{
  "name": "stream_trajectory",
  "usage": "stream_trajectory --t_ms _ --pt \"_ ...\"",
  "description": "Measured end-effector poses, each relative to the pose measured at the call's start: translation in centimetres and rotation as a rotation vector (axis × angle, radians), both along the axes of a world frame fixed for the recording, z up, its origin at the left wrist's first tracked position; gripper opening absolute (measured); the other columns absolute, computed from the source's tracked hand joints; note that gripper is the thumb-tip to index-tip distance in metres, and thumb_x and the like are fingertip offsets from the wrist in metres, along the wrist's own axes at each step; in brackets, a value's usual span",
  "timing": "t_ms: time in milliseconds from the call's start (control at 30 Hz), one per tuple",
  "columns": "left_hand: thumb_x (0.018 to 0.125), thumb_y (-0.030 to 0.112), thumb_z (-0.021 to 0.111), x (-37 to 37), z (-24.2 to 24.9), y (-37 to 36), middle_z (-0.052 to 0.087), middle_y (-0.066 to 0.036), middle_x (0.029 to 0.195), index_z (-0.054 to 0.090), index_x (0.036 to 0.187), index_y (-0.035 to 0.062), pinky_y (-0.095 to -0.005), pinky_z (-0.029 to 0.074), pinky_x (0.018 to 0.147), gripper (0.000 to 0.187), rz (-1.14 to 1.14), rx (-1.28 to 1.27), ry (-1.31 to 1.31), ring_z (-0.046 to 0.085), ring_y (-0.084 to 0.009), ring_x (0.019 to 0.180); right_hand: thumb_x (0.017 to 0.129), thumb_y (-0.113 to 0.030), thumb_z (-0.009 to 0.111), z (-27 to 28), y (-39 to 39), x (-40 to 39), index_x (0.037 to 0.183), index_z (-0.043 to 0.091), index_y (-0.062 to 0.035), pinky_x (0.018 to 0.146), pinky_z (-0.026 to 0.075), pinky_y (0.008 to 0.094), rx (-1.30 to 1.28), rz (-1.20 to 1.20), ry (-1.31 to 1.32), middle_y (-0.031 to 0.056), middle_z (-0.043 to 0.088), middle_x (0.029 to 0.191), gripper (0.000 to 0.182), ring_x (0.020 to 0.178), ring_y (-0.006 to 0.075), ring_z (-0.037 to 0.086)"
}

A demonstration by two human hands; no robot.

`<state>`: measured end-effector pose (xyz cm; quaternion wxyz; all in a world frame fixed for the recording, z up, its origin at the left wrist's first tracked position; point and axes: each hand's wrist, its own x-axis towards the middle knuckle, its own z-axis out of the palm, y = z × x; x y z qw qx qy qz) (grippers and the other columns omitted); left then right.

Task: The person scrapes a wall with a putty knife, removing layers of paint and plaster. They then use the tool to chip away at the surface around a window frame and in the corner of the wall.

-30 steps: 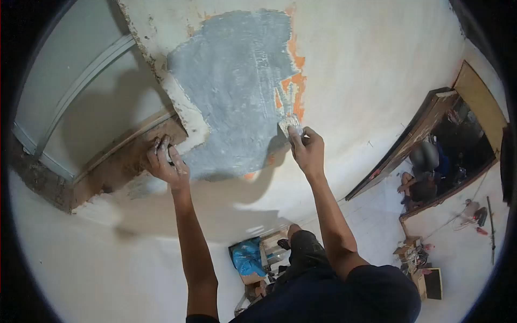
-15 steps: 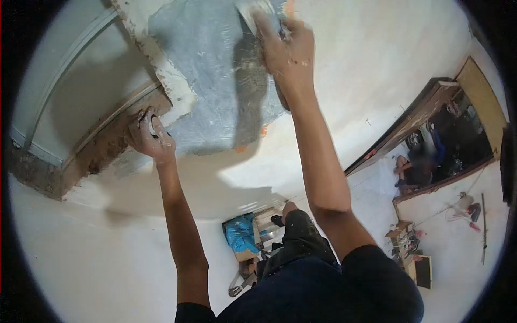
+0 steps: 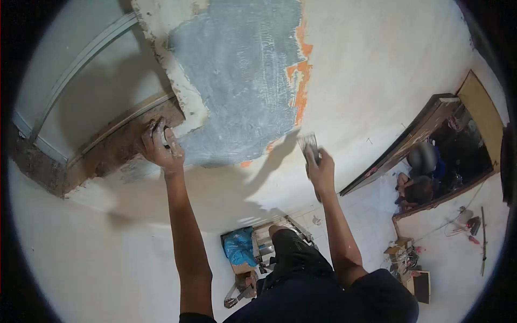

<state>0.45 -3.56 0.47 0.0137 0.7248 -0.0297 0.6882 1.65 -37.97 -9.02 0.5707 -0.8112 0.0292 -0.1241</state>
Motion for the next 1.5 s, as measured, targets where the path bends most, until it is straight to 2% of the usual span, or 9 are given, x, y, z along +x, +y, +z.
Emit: stream_trajectory --t_ms 133,633,900,1033,1100,1133,1167,1367,1500 --pt "0.088 0.025 0.049 0.8 -1.2 1.3 0.062 -0.008 0.099 0.066 0.093 0.0087 -0.0405 0.035 0.08 0.024 -0.033 -0.039 0.01 0.056 -0.0275 0.09 0.088 -0.033 0.06 4.2 3.1 3.8 0.072 0.058 0.0024 0.042 0.034 0.0272 0.239 0.061 -0.067 0.0055 0.051 0.053 0.039 0.046 0.0073 0.044" --pt "0.091 0.032 0.045 0.1 0.0 -0.5 0.064 -0.009 0.095 0.066 0.091 0.0057 -0.0435 0.035 0.083 0.033 0.023 -0.073 0.023 0.055 -0.0276 0.085 0.091 -0.028 0.058 8.8 4.8 4.1 0.068 0.051 -0.0053 0.033 0.025 0.0214 0.39 0.092 -0.046 -0.0024 0.042 0.049 0.033 0.037 0.0048 0.034" --pt "0.087 0.02 0.049 -0.2 -0.3 0.7 0.062 -0.01 0.097 0.066 0.099 0.0048 -0.0426 0.036 0.085 0.026 -0.063 -0.033 0.013 0.055 -0.0298 0.092 0.088 -0.034 0.061 24.1 6.3 5.2 0.072 0.058 -0.0042 0.035 0.026 0.0234 0.242 0.043 -0.478 -0.0006 0.044 0.05 0.034 0.038 0.0067 0.037" --pt "0.087 0.022 0.049 0.1 -0.3 0.9 0.061 -0.011 0.094 0.067 0.099 0.0044 -0.0421 0.036 0.084 0.027 -0.037 -0.016 -0.003 0.053 -0.0302 0.092 0.089 -0.032 0.058 4.0 3.5 2.5 0.066 0.055 -0.0058 0.039 0.034 0.0261 0.329 0.202 0.068 -0.0007 0.046 0.052 0.035 0.043 0.009 0.043" --pt "0.088 0.022 0.05 0.0 -0.7 0.5 0.06 -0.011 0.093 0.067 0.099 0.0036 -0.0423 0.036 0.083 0.027 0.018 -0.026 -0.003 0.052 -0.0293 0.092 0.086 -0.035 0.059 -11.0 -0.9 -2.0 0.069 0.058 -0.0004 0.036 0.035 0.0329 -0.026 0.263 0.729 0.0038 0.05 0.05 0.039 0.037 0.0132 0.045" --pt "0.088 0.021 0.05 -0.4 0.0 0.1 0.06 -0.011 0.092 0.066 0.098 0.0026 -0.0414 0.036 0.081 0.026 -0.01 -0.006 0.007 0.05 -0.0284 0.091 0.087 -0.026 0.058 -12.6 -2.4 -4.8 0.063 0.057 -0.0029 0.037 0.037 0.0312 -0.327 0.264 0.537 0.0031 0.049 0.05 0.034 0.041 0.013 0.047" --pt "0.088 0.021 0.05 -0.1 0.3 0.2 0.06 -0.011 0.092 0.066 0.098 0.0026 -0.0414 0.036 0.081 0.026 -0.004 -0.003 -0.003 0.05 -0.0284 0.091 0.088 -0.024 0.058 -14.9 -3.0 -5.5 0.063 0.056 -0.0029 0.034 0.034 0.0322 -0.059 0.107 0.738 0.0034 0.049 0.05 0.033 0.037 0.0138 0.044" --pt "0.089 0.021 0.05 0.1 0.0 0.3 0.06 -0.011 0.093 0.066 0.098 0.0022 -0.0399 0.037 0.081 0.027 -0.071 0.005 -0.022 0.052 -0.0292 0.09 0.094 -0.026 0.053 3.3 2.3 0.4 0.073 0.049 -0.006 0.034 0.026 0.0215 0.24 0.055 -0.001 -0.0028 0.042 0.05 0.03 0.039 0.0042 0.038" --pt "0.088 0.021 0.049 0.0 -0.4 0.9 0.061 -0.011 0.095 0.066 0.097 0.0033 -0.0404 0.038 0.081 0.026 -0.084 -0.013 0.017 0.055 -0.0287 0.09 0.093 -0.029 0.056 5.3 2.9 3.0 0.072 0.05 -0.0076 0.035 0.024 0.0205 0.339 0.1 -0.036 -0.0051 0.04 0.051 0.03 0.04 0.0021 0.033"
